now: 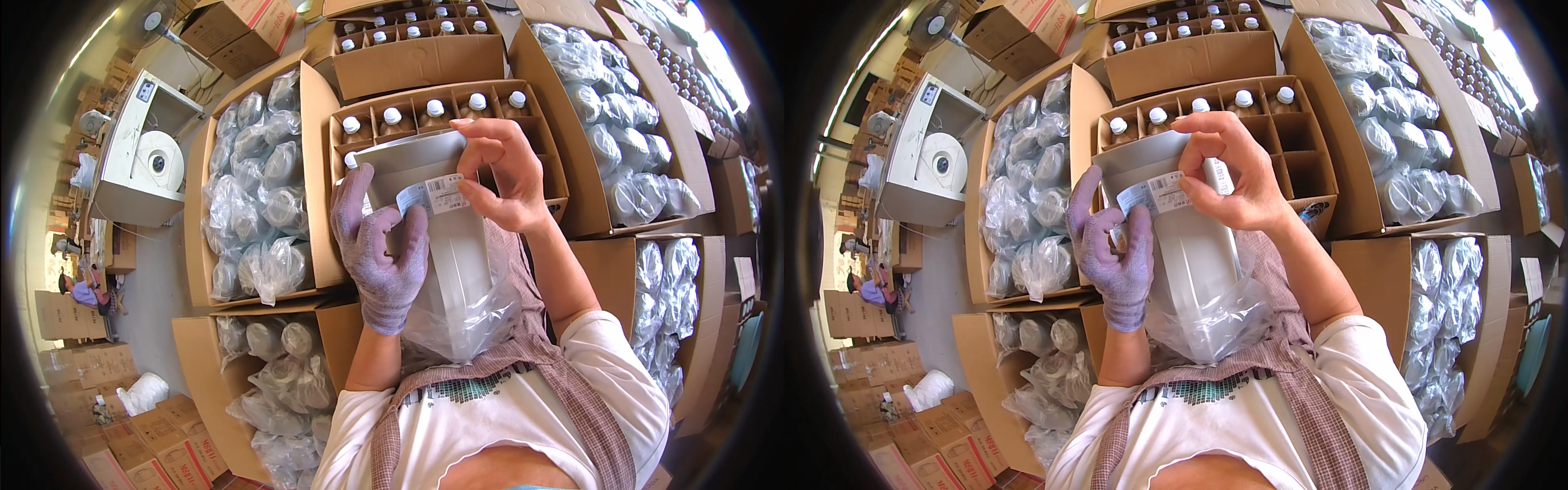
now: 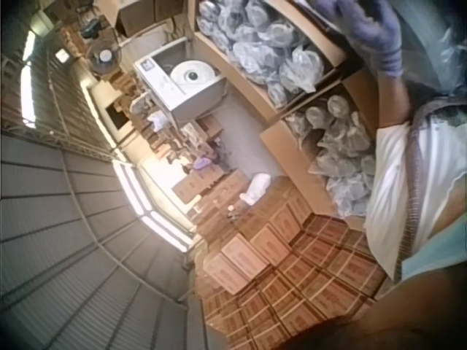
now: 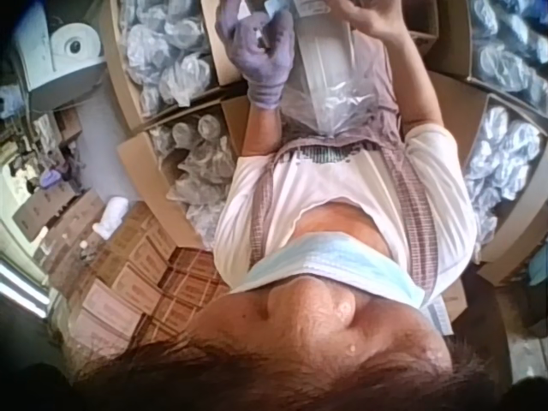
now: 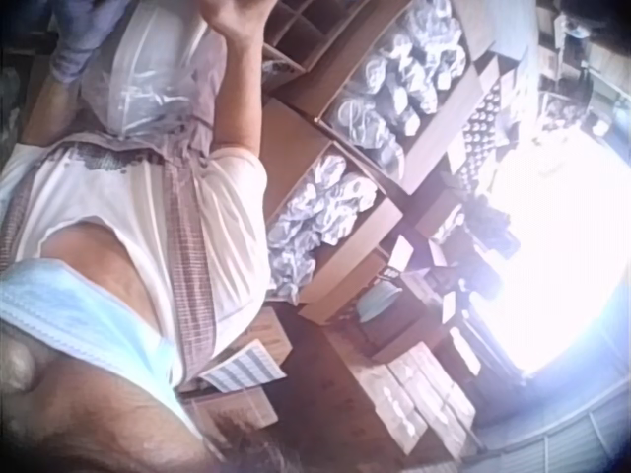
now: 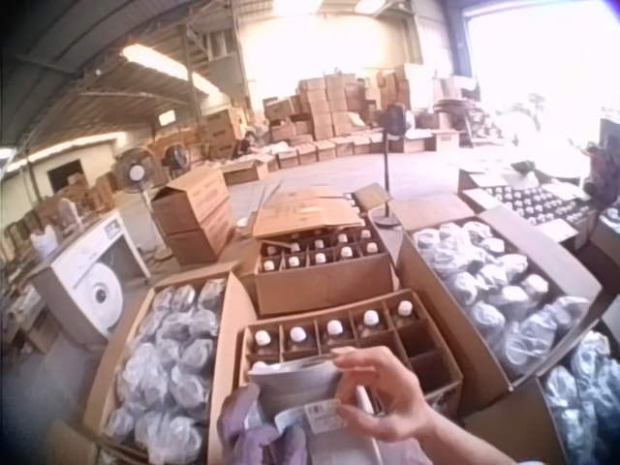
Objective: The person assembles thermal flasks by inserting reflective inner liners into outer plastic shells, placing caps, and applying adhesive labels to the exterior of the shells.
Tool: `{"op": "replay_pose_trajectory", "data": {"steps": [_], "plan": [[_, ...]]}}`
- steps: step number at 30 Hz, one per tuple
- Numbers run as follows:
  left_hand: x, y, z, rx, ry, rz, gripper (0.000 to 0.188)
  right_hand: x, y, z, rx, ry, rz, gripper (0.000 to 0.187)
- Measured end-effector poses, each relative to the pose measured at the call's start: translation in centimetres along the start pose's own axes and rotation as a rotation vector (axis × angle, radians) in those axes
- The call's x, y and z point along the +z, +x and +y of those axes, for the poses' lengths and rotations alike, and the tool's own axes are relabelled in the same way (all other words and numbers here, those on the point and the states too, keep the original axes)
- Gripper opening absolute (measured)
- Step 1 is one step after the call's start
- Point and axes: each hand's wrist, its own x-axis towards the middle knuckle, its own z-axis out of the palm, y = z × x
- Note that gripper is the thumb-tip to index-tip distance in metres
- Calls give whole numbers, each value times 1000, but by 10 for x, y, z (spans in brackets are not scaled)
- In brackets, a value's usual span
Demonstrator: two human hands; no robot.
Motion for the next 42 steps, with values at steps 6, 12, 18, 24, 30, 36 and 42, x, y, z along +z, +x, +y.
{"op": "replay_pose_trajectory", "data": {"steps": [6, 12, 18, 24, 30, 36, 42], "plan": [[2, 3, 2, 17, 68, 5, 24, -1, -1, 7, -36, -61, 6, 57], [3, 3, 4, 26, 123, -9, 27, -4, -1, 10, -79, -109, 3, 56], [6, 3, 4, -6, 117, 15, 29, -4, 1, 10, -74, -115, -1, 55], [6, 1, 3, -35, 121, 16, 30, -4, 1, 11, -78, -128, 4, 55], [8, -6, -4, -141, -35, 30, 34, -4, 2, 10, -105, -169, -10, 54], [4, 13, -15, -303, -429, -21, 83, -9, 5, 13, -267, -312, -36, 49], [11, 33, -28, -300, -418, -122, 95, -11, -11, 15, -163, -427, 314, 48]]}}
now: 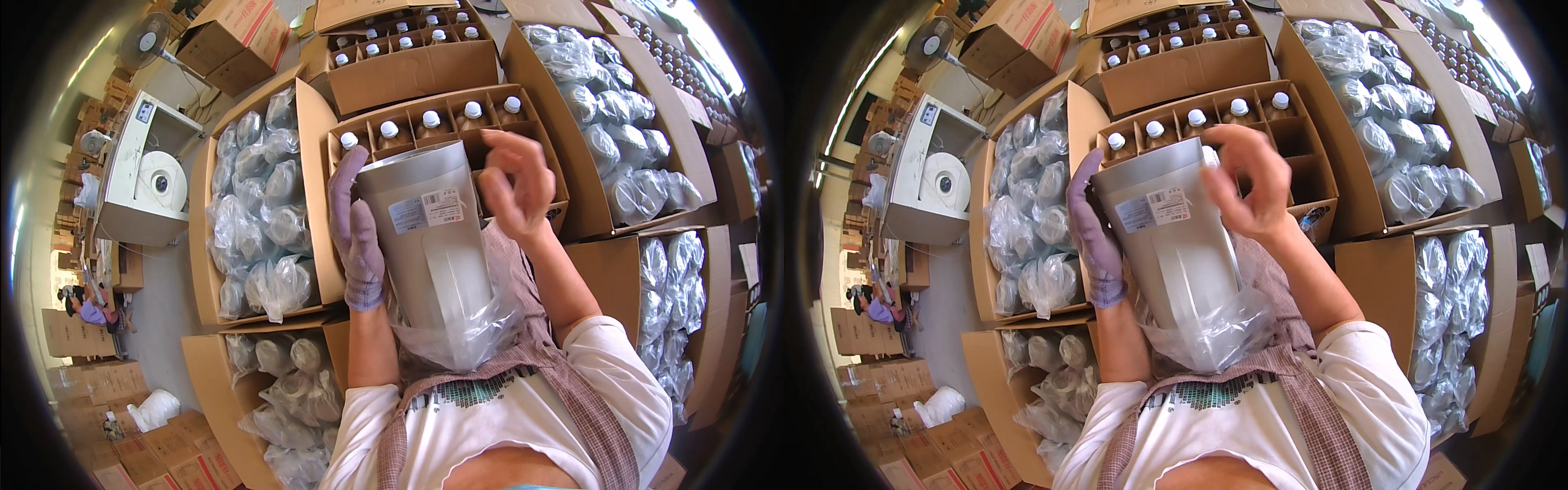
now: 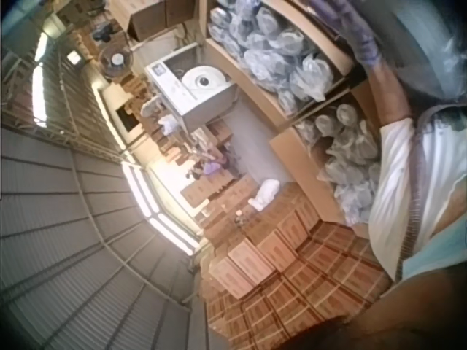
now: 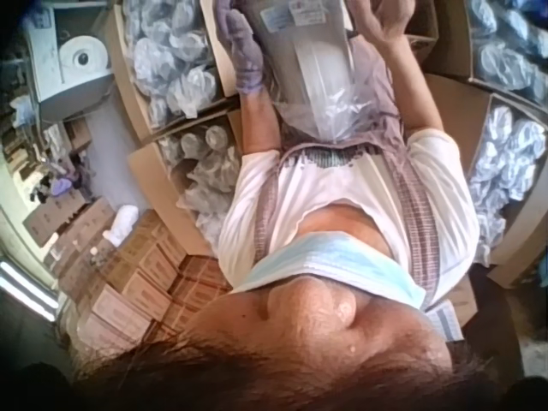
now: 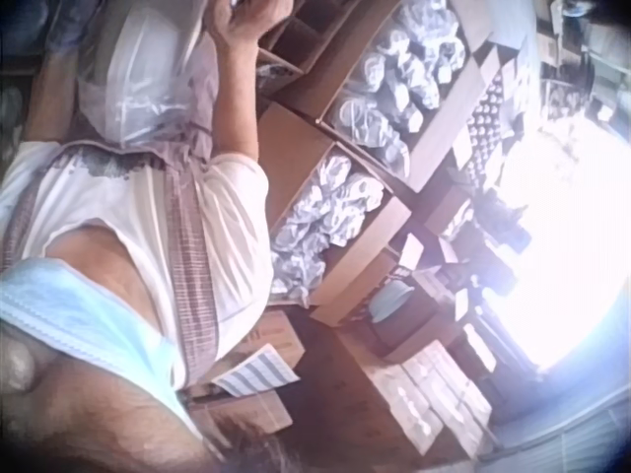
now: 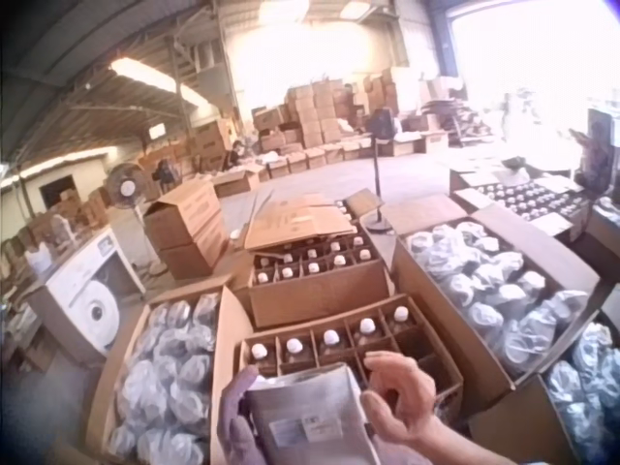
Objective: The person assembles thermal flasks by inserting reflective inner liners into outer plastic shells, placing caps, and applying adhesive labels to the exterior of the shells.
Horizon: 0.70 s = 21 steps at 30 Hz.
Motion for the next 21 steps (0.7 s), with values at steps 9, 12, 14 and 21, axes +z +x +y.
{"op": "replay_pose_trajectory", "data": {"steps": [9, 12, 14, 21], "plan": [[2, -11, -7, 18, -46, 23, 108, 35, -14, -47, 206, -222, -26, 107], [1, -15, -10, 45, 36, 2, 106, 45, -22, -42, 222, -284, -53, 112], [0, -17, -11, 20, 12, 5, 102, 50, -25, -41, 228, -304, -56, 111], [-1, -22, -6, -8, 73, 37, 98, 47, -32, -40, 282, -35, 5, 82]]}}
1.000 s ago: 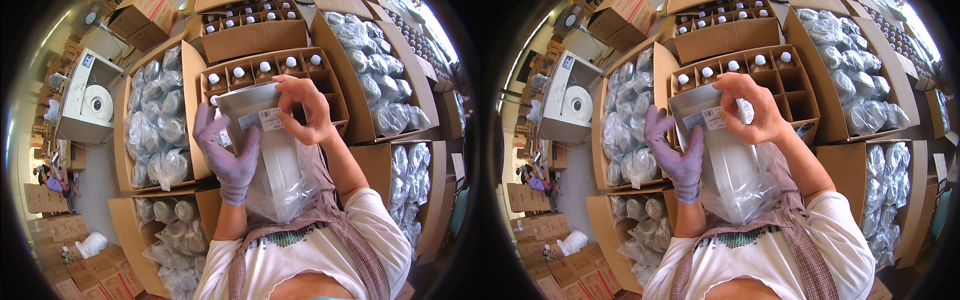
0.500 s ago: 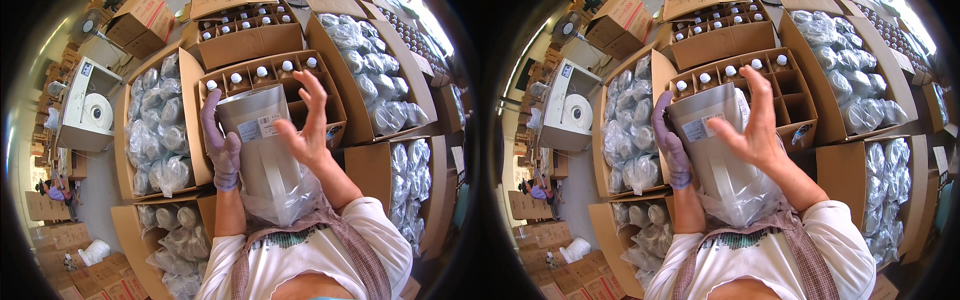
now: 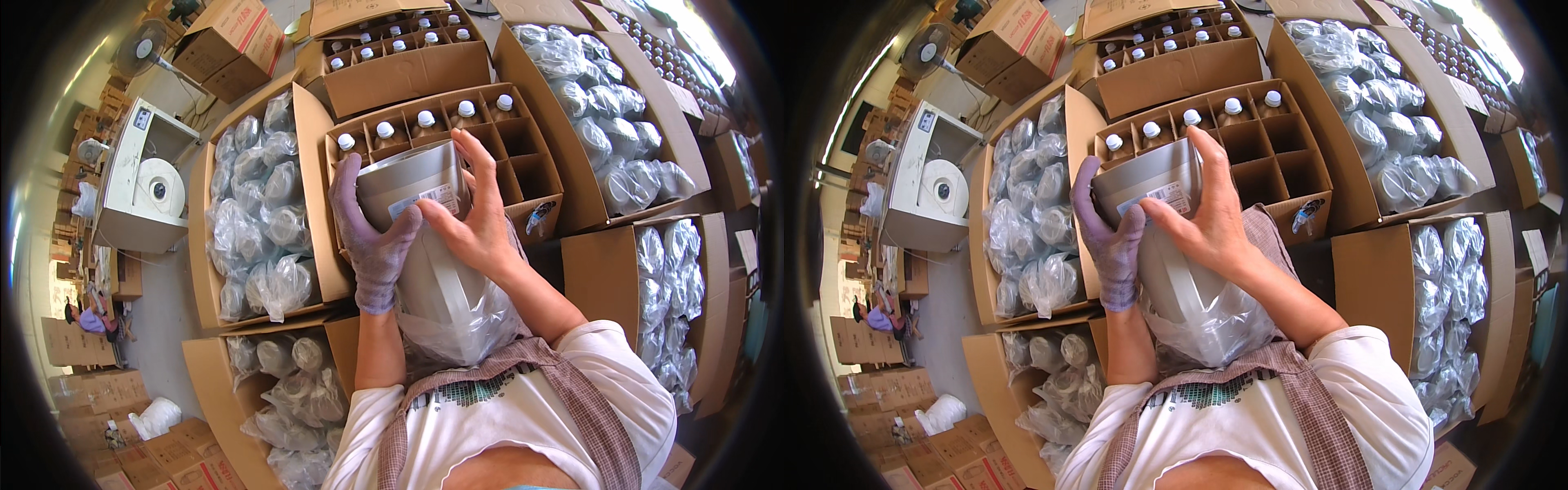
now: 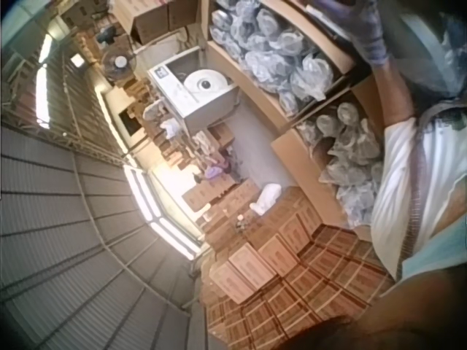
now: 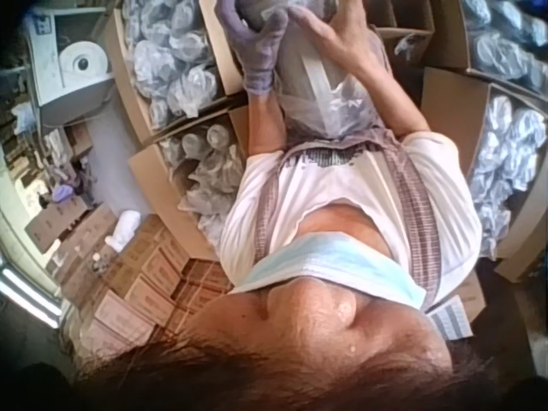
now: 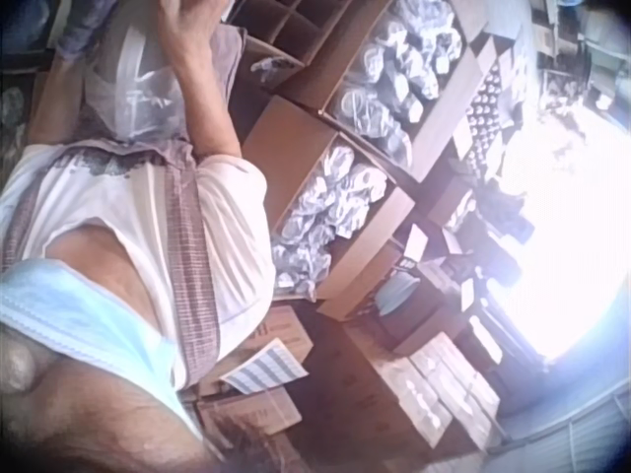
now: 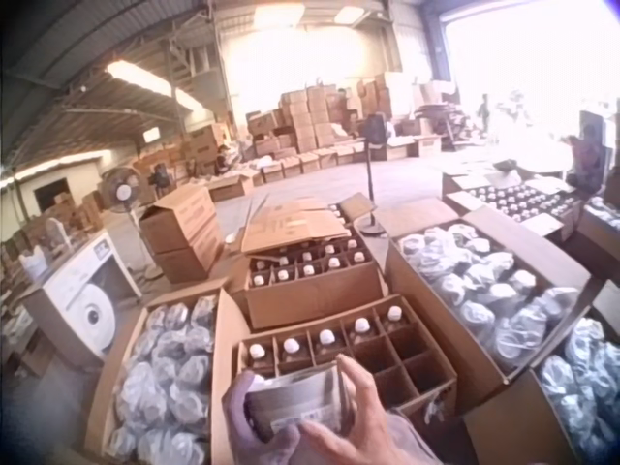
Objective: The person assembles thermal flasks by inserting reflective inner liners into outer plastic shells, placing caps, and applying adhesive labels to the exterior of the shells.
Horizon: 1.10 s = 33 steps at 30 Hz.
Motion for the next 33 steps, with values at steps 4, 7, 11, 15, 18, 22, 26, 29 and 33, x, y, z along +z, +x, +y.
{"op": "replay_pose_trajectory", "data": {"steps": [4, 7, 11, 15, 18, 22, 26, 29, 33], "plan": [[2, -1, -3, -11, -52, 4, 95, -23, -15, 14, 19, 313, 18, 39], [3, -1, -2, 4, -20, 2, 94, -34, -14, 11, 28, 230, -30, 21], [4, 0, 0, 16, -14, -3, 94, -37, -6, 10, -39, 142, -42, 17], [3, 0, -3, 25, -34, -6, 95, -37, -4, 12, -108, 77, -62, 18], [3, 1, -3, 26, -16, -11, 95, -37, 1, 10, -125, 21, -77, 18], [1, 2, -2, 47, 43, -12, 95, -39, 10, 8, -251, -99, -85, 18], [2, 2, -3, 50, 55, -6, 94, -42, 17, 18, -264, -123, -40, 17], [5, 2, 1, 21, -48, -28, 96, -47, 12, 53, 59, -10, 106, 10], [6, 0, 13, -106, -236, 15, 100, -102, -10, 141, 256, -449, 263, 5]]}}
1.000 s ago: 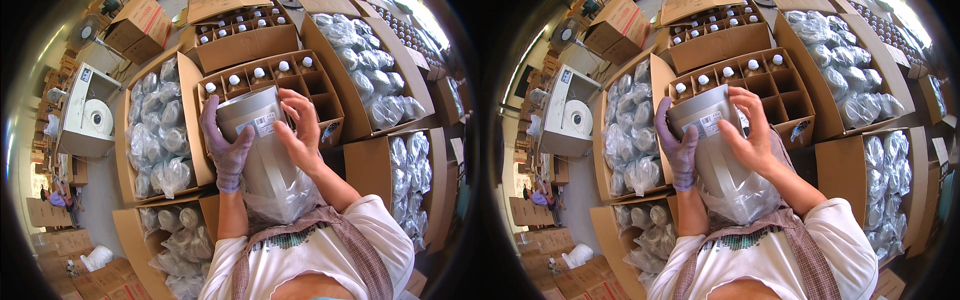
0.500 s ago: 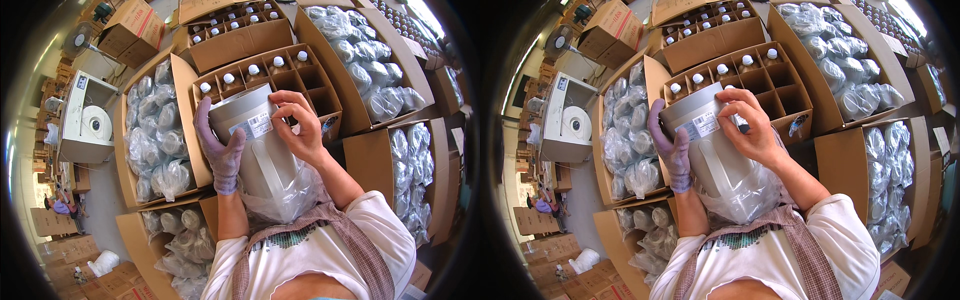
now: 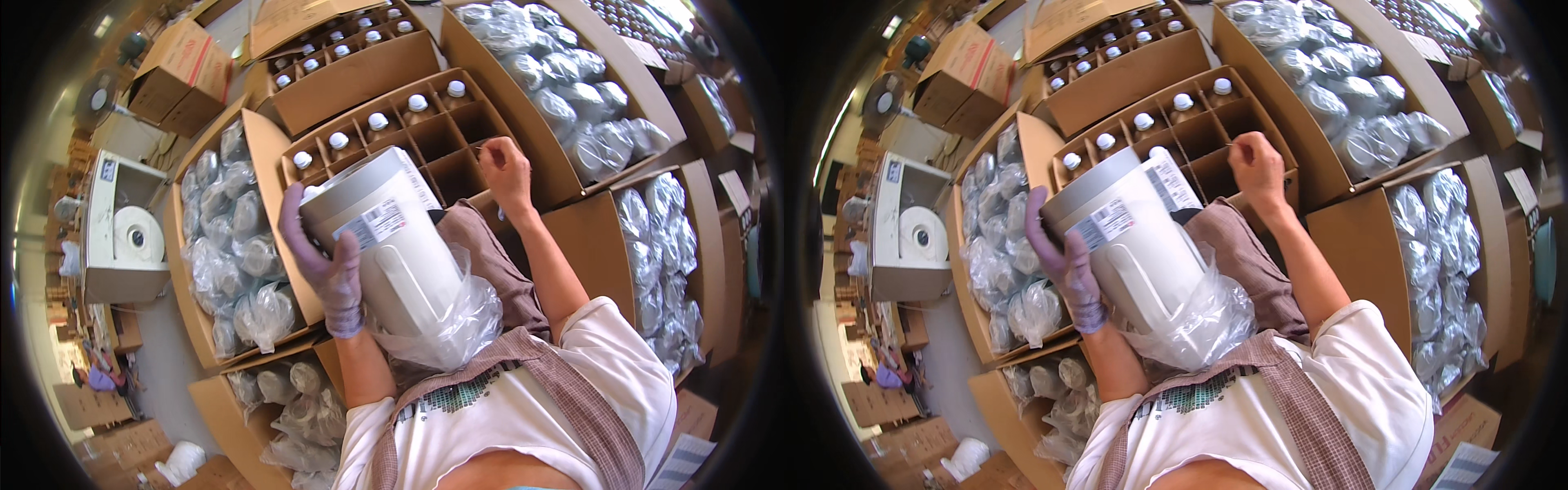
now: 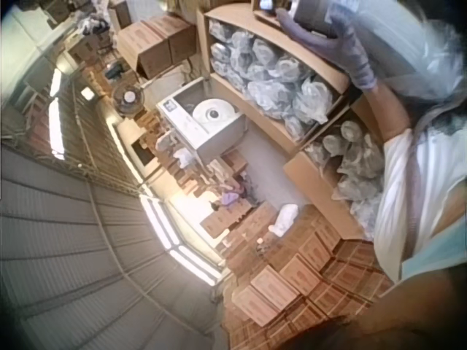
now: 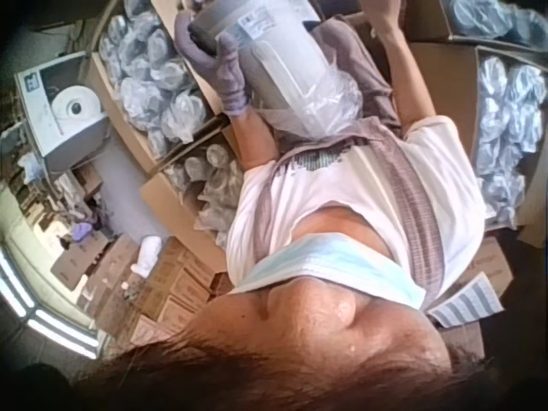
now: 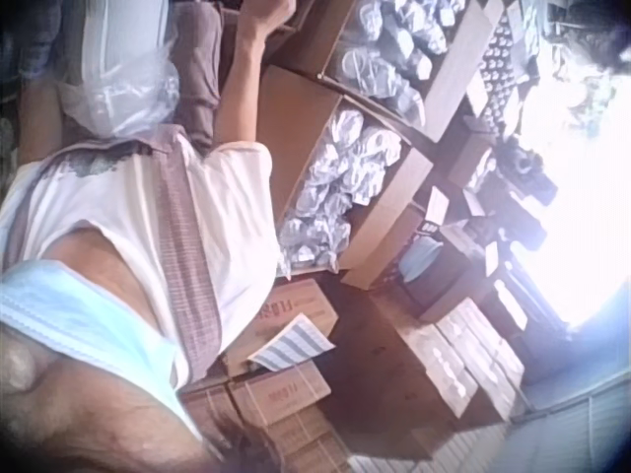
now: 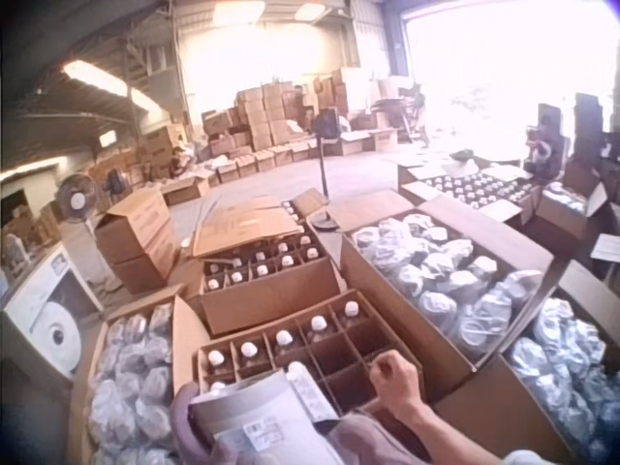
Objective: The person assembles thermal flasks by inserting reflective inner liners into outer plastic shells, placing caps, and applying adhesive labels to the exterior of the shells.
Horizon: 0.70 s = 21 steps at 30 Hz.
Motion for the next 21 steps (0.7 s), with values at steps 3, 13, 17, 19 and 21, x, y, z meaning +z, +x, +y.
{"op": "replay_pose_trajectory", "data": {"steps": [3, 13, 17, 19, 21], "plan": [[1, -1, -2, 31, 79, 8, 101, -41, -13, 95, 204, -490, 71, 14], [0, 4, -10, 138, 108, -71, 91, -42, -26, 239, 765, -136, -92, 22], [-14, 2, -19, 199, 176, -81, 85, -60, -32, 194, 430, -283, -97, 19], [-15, 2, -18, 207, 181, -80, 83, -66, -14, 135, 275, -407, 1, 24], [-14, 1, -17, 206, 195, -86, 81, -60, 7, 82, 153, -324, 82, 23]]}}
